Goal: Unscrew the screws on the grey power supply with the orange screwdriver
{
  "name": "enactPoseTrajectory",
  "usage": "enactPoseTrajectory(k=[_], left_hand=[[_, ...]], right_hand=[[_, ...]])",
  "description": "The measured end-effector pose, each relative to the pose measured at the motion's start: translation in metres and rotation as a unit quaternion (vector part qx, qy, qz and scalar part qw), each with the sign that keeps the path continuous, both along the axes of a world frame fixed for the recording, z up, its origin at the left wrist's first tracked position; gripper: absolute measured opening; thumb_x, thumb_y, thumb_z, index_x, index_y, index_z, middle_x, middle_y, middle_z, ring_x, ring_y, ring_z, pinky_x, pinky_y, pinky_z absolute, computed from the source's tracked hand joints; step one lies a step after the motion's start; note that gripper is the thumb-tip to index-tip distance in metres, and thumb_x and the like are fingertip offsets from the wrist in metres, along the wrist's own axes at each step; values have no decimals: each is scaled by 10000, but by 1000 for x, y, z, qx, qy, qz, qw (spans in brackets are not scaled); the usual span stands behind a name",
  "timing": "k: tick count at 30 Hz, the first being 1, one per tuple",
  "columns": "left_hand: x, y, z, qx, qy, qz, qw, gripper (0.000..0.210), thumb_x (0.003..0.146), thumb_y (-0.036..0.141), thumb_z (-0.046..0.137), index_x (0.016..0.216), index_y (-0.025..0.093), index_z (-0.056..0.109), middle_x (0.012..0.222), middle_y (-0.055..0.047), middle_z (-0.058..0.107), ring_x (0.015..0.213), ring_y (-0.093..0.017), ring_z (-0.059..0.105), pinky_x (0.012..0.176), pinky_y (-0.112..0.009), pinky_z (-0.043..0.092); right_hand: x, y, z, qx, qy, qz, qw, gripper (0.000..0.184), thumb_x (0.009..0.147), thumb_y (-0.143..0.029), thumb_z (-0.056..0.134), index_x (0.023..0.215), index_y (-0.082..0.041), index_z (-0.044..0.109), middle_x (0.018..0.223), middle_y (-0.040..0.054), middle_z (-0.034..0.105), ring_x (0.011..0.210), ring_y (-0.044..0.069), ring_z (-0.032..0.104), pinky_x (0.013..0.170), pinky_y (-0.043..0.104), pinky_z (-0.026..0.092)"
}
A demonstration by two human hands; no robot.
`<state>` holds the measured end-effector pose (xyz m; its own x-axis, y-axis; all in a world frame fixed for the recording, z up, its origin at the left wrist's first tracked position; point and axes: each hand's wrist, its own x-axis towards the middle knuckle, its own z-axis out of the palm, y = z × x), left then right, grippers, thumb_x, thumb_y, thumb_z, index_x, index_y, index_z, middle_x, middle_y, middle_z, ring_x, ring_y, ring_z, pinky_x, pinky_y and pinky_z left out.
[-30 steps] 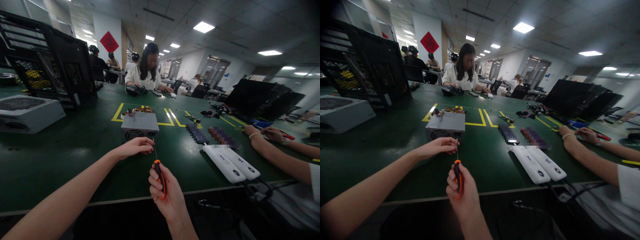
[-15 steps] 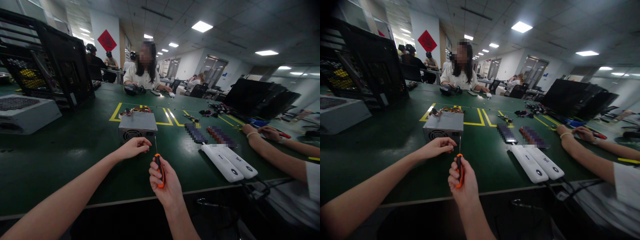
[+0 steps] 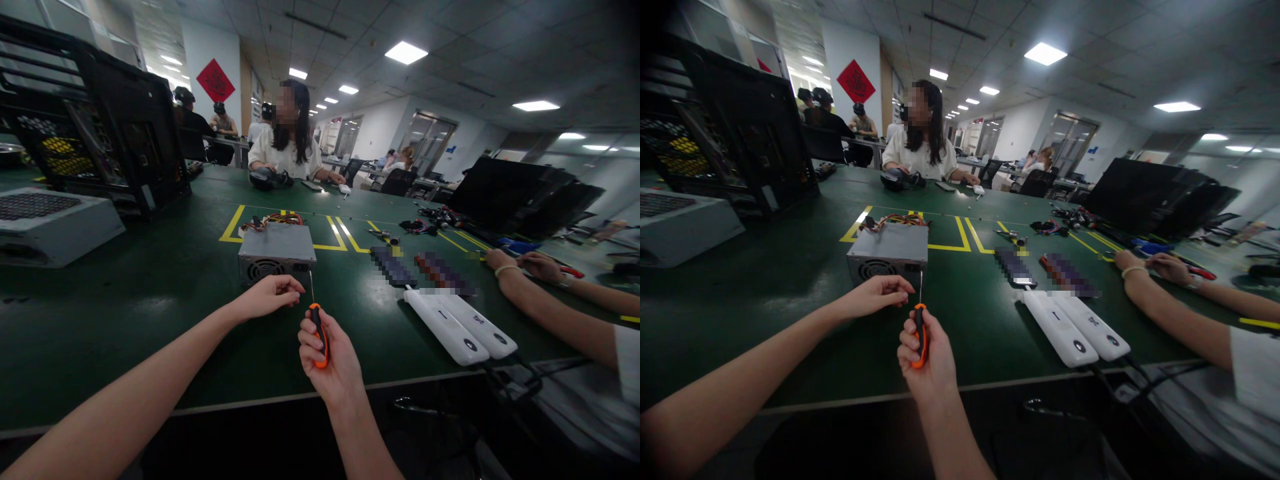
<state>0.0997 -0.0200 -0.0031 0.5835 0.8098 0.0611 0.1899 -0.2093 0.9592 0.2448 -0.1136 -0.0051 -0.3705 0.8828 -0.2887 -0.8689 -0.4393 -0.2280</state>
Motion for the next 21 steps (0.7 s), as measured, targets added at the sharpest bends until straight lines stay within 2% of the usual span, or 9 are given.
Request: enactPoseTrajectory(k=[8, 12, 15, 17, 19, 20, 21], left_hand=[[6, -2, -3, -23, -8, 0, 1000, 300, 750, 368, 555, 933, 134, 594, 783, -24, 619, 673, -107, 551, 647, -255, 432], [21, -14, 1, -94, -52, -9, 994, 369, 772, 443, 525, 948, 135, 624, 762, -22, 617, 674, -101, 533, 631, -232, 407], [30, -20, 5, -148, -83, 2, 985, 335, 749, 436, 567, 856, 129, 646, 656, 7, 580, 589, -71, 490, 575, -203, 378], [33, -21, 6, -180, -103, 14, 978, 307, 726, 426, 600, 758, 123, 638, 611, 17, 556, 536, -54, 456, 530, -193, 352], [33, -19, 5, -208, -122, 18, 970, 311, 710, 431, 617, 708, 121, 622, 595, 17, 548, 516, -51, 447, 513, -193, 343], [33, -18, 5, -215, -131, 19, 968, 317, 703, 437, 624, 700, 120, 618, 597, 14, 549, 519, -54, 453, 518, -196, 348], [33, -17, 4, -218, -139, 21, 966, 325, 695, 443, 631, 696, 118, 617, 600, 9, 552, 526, -58, 461, 528, -200, 356]], right_hand=[[-1, 2, 2, 5, 23, -10, 1000, 237, 894, -232, 317, 795, -118, 499, 572, -41, 400, 388, 13, 303, 289, 83, 231], [-4, 2, 3, 11, 19, -20, 1000, 193, 861, -198, 346, 778, -124, 504, 581, -25, 421, 404, 19, 320, 293, 81, 228], [-7, 2, 6, 12, 0, -31, 999, 163, 841, -180, 379, 788, -121, 522, 606, -7, 463, 432, 19, 356, 330, 79, 274], [-8, -1, 7, 20, -46, -35, 998, 150, 834, -210, 428, 804, -112, 538, 646, 15, 505, 477, 26, 413, 377, 91, 330], [-8, -9, 6, 58, -136, -49, 988, 185, 821, -281, 482, 857, -113, 550, 733, 43, 549, 547, 55, 484, 426, 131, 391], [-8, -15, 5, 96, -200, -66, 973, 216, 808, -310, 509, 912, -125, 548, 802, 55, 563, 586, 73, 513, 456, 160, 422], [-7, -21, 3, 148, -276, -92, 945, 261, 792, -318, 535, 994, -153, 532, 896, 61, 566, 632, 92, 538, 501, 196, 458]])
